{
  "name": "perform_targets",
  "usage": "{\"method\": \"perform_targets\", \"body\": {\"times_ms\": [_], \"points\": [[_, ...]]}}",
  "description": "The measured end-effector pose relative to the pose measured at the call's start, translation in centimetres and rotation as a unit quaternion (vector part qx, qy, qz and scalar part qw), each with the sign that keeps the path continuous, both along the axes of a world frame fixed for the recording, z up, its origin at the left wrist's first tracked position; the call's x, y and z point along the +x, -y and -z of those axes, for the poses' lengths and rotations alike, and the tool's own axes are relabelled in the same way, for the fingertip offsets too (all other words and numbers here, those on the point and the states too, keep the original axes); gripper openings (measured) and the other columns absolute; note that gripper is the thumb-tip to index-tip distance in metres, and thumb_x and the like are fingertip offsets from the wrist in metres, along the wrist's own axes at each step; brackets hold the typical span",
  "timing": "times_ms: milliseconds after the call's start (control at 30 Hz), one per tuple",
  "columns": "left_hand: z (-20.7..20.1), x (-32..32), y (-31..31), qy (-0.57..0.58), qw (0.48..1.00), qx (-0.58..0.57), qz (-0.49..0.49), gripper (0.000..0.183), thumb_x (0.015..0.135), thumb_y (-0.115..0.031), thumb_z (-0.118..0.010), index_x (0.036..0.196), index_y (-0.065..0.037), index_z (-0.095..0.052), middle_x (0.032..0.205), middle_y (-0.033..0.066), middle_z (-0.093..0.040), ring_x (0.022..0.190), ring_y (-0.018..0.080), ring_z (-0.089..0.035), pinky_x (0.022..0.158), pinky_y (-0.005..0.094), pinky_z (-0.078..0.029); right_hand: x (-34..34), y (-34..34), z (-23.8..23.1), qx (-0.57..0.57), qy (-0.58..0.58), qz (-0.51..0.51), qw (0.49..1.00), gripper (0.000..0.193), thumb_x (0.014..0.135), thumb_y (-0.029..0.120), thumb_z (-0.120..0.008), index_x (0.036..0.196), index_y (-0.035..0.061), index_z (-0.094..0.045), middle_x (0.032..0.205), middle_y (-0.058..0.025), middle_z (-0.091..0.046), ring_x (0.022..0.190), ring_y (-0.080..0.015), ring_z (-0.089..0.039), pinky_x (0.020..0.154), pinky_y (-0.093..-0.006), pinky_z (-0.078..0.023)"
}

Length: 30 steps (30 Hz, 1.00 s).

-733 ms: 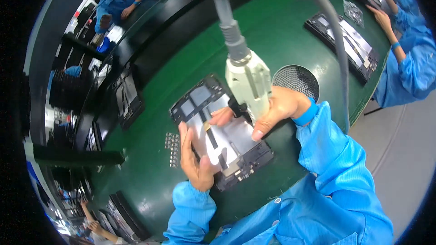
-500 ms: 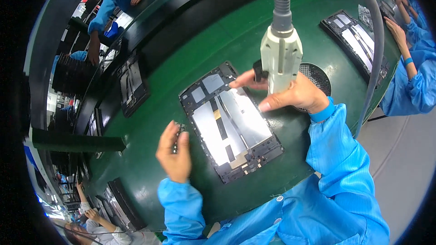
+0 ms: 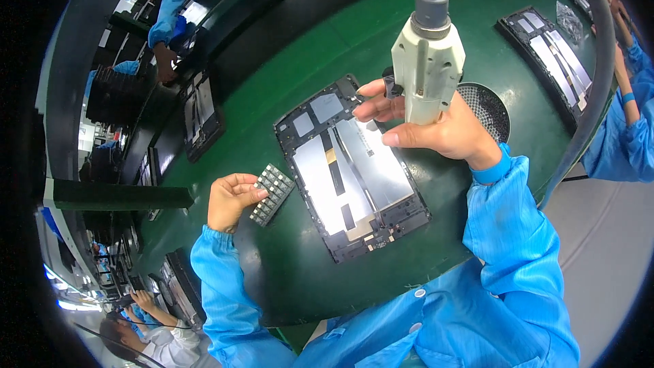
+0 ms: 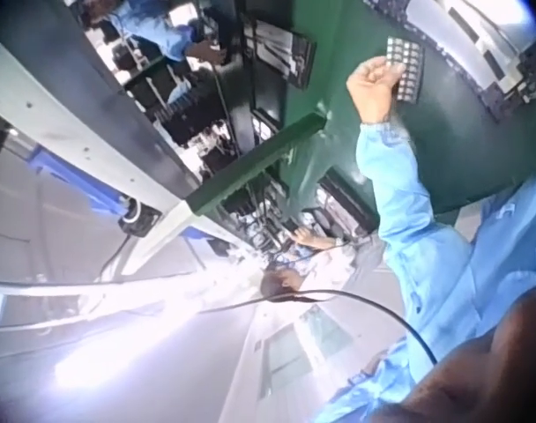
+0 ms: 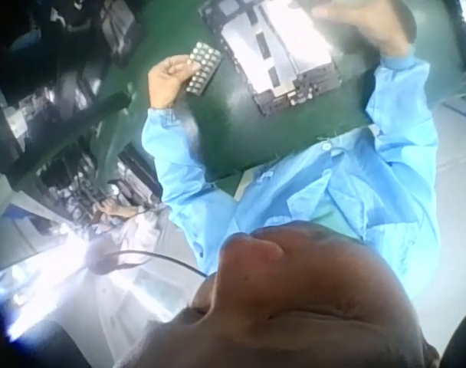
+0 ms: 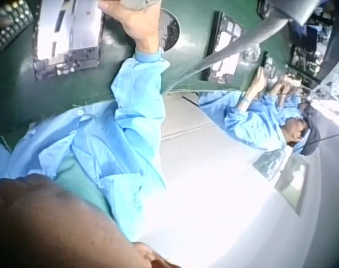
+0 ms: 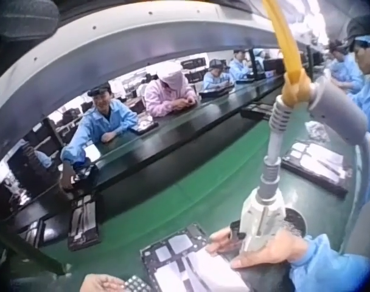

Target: The person assembles tablet devices along a production line by attaching small components onto the frames, driving screws with an electric screwdriver, and sliding the assembled tablets down the conveyor belt.

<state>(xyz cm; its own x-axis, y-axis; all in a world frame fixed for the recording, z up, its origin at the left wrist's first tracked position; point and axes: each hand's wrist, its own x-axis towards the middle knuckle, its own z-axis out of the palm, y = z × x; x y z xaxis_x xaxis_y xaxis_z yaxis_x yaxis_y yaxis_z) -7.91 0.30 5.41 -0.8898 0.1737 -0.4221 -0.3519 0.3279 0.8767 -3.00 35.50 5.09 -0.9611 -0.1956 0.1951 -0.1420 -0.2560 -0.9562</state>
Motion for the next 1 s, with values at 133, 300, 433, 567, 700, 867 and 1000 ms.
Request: {"method": "perform_targets", "body": {"times_ms": [133,300,433,567,700,867,1000], "points": [[0.9,-0.3,0.3,-0.037,0.997,-0.061,0.031,0.016,0.068,0.003,-0.073,0.078,0.003,-0.060,0.070,0.0079,-0.063,0.063,0.0100,-0.060,0.056,0.0209,-0.049,0.3,0.2,-0.1,-0.008,-0.013,-0.015,1.000,0.056,0.069,-0.002,-0.070,0.121,-0.0001,-0.047,0.112,-0.0140,-0.057,0.105,-0.0245,-0.056,0.089,-0.0357,-0.045],[1.5,0.8,-1.1,-0.173,0.939,-0.288,0.076,0.017,0.065,0.000,-0.076,0.071,0.002,-0.059,0.068,0.0070,-0.063,0.059,0.0086,-0.057,0.053,0.0211,-0.046,0.5,0.2,0.4,-0.005,-0.016,-0.011,1.000,0.054,0.070,-0.005,-0.068,0.120,0.0012,-0.047,0.119,-0.0125,-0.053,0.105,-0.0242,-0.056,0.088,-0.0348,-0.047],[1.6,4.0,-3.9,-0.426,0.868,-0.245,0.063,0.020,0.066,0.002,-0.072,0.065,0.001,-0.052,0.076,0.0097,-0.063,0.072,0.0176,-0.062,0.062,0.0266,-0.049,0.7,-0.3,-0.1,0.000,-0.039,0.026,0.999,0.057,0.069,-0.006,-0.069,0.121,0.0022,-0.046,0.118,-0.0114,-0.054,0.103,-0.0217,-0.057,0.087,-0.0341,-0.047],[2.3,7.7,-7.4,-0.530,0.839,-0.083,0.090,0.022,0.066,0.008,-0.066,0.066,-0.004,-0.047,0.080,0.0114,-0.064,0.085,0.0262,-0.063,0.083,0.0405,-0.045,1.1,-0.1,-0.4,-0.013,-0.085,0.087,0.992,0.063,0.071,-0.003,-0.070,0.127,0.0031,-0.041,0.108,-0.0134,-0.059,0.092,-0.0178,-0.060,0.082,-0.0318,-0.049],[3.8,8.7,-10.0,-0.520,0.853,-0.004,0.049,0.016,0.069,0.008,-0.065,0.075,-0.002,-0.054,0.074,0.0106,-0.064,0.081,0.0272,-0.064,0.085,0.0444,-0.044,1.5,-1.5,-2.8,0.010,-0.070,0.147,0.987,0.061,0.072,0.007,-0.074,0.124,0.0017,-0.044,0.070,-0.0069,-0.062,0.061,-0.0110,-0.060,0.058,-0.0248,-0.049],[3.9,8.1,-11.3,-0.510,0.858,-0.013,0.061,0.017,0.076,0.009,-0.059,0.091,0.003,-0.062,0.082,0.0134,-0.062,0.072,0.0221,-0.060,0.076,0.0367,-0.048,2.9,-4.0,-3.2,0.068,-0.128,0.232,0.962,0.042,0.069,0.009,-0.076,0.105,-0.0004,-0.055,0.061,-0.0030,-0.058,0.050,-0.0081,-0.055,0.046,-0.0226,-0.044],[2.3,9.3,-12.2,-0.422,0.903,0.017,0.078,0.015,0.084,0.004,-0.056,0.098,0.004,-0.061,0.091,0.0109,-0.058,0.079,0.0141,-0.058,0.063,0.0225,-0.048,3.5,-2.8,-2.2,-0.039,-0.086,0.277,0.956,0.031,0.069,0.008,-0.076,0.092,-0.0002,-0.056,0.059,-0.0031,-0.057,0.044,-0.0078,-0.052,0.040,-0.0209,-0.041]]}}
